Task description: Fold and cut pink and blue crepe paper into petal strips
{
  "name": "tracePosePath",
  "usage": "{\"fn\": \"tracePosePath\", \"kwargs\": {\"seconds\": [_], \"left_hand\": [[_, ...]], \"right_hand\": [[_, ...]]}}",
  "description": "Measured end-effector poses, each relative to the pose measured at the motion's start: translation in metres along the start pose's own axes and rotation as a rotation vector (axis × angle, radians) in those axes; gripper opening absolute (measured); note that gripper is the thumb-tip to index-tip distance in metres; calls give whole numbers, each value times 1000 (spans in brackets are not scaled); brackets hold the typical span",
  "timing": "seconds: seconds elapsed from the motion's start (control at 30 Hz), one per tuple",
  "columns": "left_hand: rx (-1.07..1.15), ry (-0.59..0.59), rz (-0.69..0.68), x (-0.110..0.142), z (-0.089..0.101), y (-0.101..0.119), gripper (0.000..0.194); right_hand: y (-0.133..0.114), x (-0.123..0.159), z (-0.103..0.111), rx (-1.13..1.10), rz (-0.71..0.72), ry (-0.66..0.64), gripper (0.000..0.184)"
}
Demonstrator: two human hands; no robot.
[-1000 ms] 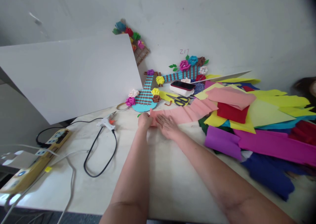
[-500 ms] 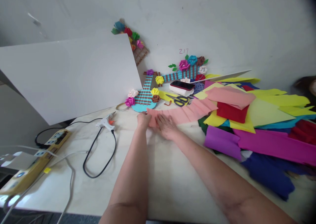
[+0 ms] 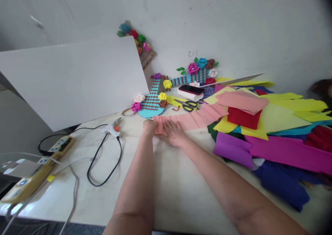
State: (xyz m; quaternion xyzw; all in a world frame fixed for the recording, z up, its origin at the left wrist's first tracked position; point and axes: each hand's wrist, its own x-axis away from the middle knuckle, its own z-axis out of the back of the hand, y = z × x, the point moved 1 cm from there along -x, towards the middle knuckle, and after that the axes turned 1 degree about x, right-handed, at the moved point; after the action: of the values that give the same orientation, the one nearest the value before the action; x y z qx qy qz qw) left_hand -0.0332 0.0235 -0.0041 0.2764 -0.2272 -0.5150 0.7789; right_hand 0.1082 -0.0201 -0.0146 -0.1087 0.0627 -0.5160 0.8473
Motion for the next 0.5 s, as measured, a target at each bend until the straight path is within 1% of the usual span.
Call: {"fn": "tracePosePath", "kwargs": {"seconds": [0.13, 0.37, 0.5], "left_hand": [[32, -35, 35, 0, 2, 3, 15], [92, -28, 67, -2, 4, 0, 20], [125, -10, 85, -6, 5, -5, 17]], "right_hand": [[0, 0, 0, 17, 2, 18, 80], [-2, 1, 2, 18, 16, -4, 82], [-4, 2, 1, -14, 30, 22, 79]]}}
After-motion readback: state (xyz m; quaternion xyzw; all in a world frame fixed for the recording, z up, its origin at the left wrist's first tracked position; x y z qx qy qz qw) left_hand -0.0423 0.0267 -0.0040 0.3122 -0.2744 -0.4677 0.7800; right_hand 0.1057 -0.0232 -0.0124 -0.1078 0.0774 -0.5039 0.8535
